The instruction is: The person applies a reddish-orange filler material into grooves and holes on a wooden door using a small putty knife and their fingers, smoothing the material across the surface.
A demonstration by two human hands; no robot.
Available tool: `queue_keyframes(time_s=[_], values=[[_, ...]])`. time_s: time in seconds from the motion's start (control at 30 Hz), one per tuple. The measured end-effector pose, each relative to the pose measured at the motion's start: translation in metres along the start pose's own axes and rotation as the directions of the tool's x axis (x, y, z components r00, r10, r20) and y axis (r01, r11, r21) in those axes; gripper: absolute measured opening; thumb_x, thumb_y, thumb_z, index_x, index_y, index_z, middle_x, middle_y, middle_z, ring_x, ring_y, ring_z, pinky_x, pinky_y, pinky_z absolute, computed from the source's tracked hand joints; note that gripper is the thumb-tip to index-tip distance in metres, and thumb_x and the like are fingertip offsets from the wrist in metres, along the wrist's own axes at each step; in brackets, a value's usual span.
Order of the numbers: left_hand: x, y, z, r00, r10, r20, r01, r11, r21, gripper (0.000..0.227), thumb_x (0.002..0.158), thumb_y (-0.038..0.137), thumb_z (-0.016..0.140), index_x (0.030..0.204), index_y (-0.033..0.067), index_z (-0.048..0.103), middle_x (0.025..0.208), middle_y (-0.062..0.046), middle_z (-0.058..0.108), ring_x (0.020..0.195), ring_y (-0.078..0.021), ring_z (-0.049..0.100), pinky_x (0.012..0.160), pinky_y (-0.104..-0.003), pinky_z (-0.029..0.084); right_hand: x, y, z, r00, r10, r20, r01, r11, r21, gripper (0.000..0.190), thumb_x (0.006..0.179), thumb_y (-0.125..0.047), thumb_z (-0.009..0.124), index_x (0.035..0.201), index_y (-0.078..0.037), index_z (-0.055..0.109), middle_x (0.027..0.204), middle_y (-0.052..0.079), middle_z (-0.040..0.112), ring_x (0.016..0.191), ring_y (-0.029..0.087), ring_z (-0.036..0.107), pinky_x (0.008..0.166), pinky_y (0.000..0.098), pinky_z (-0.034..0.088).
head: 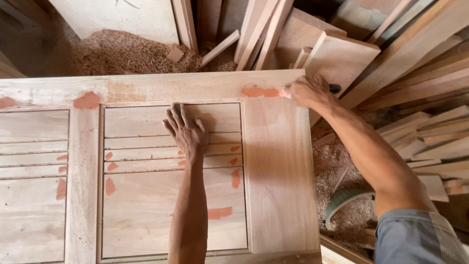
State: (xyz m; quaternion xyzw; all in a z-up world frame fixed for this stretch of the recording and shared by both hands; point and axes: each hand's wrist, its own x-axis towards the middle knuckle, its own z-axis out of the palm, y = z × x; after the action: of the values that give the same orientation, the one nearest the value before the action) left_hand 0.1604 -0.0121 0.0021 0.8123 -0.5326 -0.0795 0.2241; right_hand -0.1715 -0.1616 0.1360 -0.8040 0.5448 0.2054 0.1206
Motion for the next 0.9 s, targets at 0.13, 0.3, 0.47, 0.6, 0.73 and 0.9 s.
queue_keyframes(time_s=[0.13, 0.3, 0.47, 0.6, 0.73, 0.9], values=[[0.007, 0.001, 0.005, 1.000, 0.014, -0.027, -0.013, 0.999, 0.029, 0.069, 0.098, 0.034, 0.049, 0.158, 0.0026, 0.035, 0.166, -0.024, 0.027, 0.155, -0.0425, 0.018, 0.126, -0.058, 0.005, 0.018, 0.002, 0.018, 0.975, 0.110, 0.191, -0.143, 0.976, 0.168, 0.042, 0.109, -0.012, 0.042, 0.142, -0.030, 0.061, 0.098, 0.013, 0.080, 0.051, 0.016, 0.045, 0.048, 0.0337, 0.046], [-0.001, -0.006, 0.002, 0.999, 0.027, -0.019, -0.028, 0.999, -0.031, 0.069, 0.099, 0.034, 0.047, 0.160, 0.0030, 0.035, 0.168, -0.022, 0.027, 0.157, -0.0425, 0.018, 0.128, -0.057, 0.005, 0.005, 0.003, 0.051, 0.992, -0.019, -0.124, 0.024, 0.999, 0.034, 0.034, 0.106, -0.013, 0.047, 0.129, -0.020, 0.070, 0.100, 0.011, 0.078, 0.055, 0.010, 0.048, 0.049, 0.0320, 0.049], [0.002, -0.004, 0.003, 1.000, 0.014, -0.007, -0.013, 0.997, 0.070, 0.073, 0.099, 0.042, 0.046, 0.158, 0.0005, 0.032, 0.168, -0.024, 0.025, 0.156, -0.0417, 0.016, 0.127, -0.056, 0.004, 0.019, -0.002, 0.011, 0.986, 0.106, 0.129, -0.111, 0.993, 0.031, 0.045, 0.100, 0.003, 0.040, 0.125, -0.017, 0.072, 0.107, 0.011, 0.077, 0.046, 0.015, 0.047, 0.042, 0.0333, 0.048], [0.003, -0.001, 0.001, 1.000, 0.027, -0.005, -0.027, 1.000, 0.011, 0.071, 0.101, 0.043, 0.044, 0.159, 0.0021, 0.034, 0.167, -0.023, 0.025, 0.156, -0.0406, 0.016, 0.126, -0.056, 0.003, 0.024, -0.034, -0.008, 0.983, 0.030, 0.180, 0.006, 0.980, -0.198, 0.043, 0.094, 0.005, 0.045, 0.118, -0.015, 0.075, 0.097, 0.009, 0.079, 0.048, 0.012, 0.040, 0.043, 0.0294, 0.037], [0.005, -0.001, -0.006, 1.000, 0.010, -0.001, -0.010, 0.999, -0.040, 0.069, 0.101, 0.043, 0.045, 0.158, 0.0057, 0.036, 0.167, -0.020, 0.028, 0.156, -0.0388, 0.018, 0.127, -0.054, 0.005, 0.004, -0.007, -0.006, 0.997, -0.079, -0.003, 0.077, 0.984, -0.158, 0.061, 0.087, 0.014, 0.043, 0.134, -0.017, 0.068, 0.111, 0.019, 0.074, 0.035, 0.010, 0.045, 0.030, 0.0275, 0.041], [0.003, 0.002, -0.008, 0.999, 0.020, -0.033, -0.021, 0.998, -0.055, 0.066, 0.101, 0.037, 0.050, 0.157, 0.0052, 0.040, 0.166, -0.019, 0.031, 0.156, -0.0396, 0.022, 0.128, -0.055, 0.008, -0.034, 0.036, 0.023, 0.998, 0.062, 0.019, -0.061, 0.997, -0.043, 0.043, 0.105, -0.010, 0.044, 0.139, -0.026, 0.063, 0.056, 0.005, 0.059, 0.039, 0.013, 0.042, 0.037, 0.0297, 0.037]])
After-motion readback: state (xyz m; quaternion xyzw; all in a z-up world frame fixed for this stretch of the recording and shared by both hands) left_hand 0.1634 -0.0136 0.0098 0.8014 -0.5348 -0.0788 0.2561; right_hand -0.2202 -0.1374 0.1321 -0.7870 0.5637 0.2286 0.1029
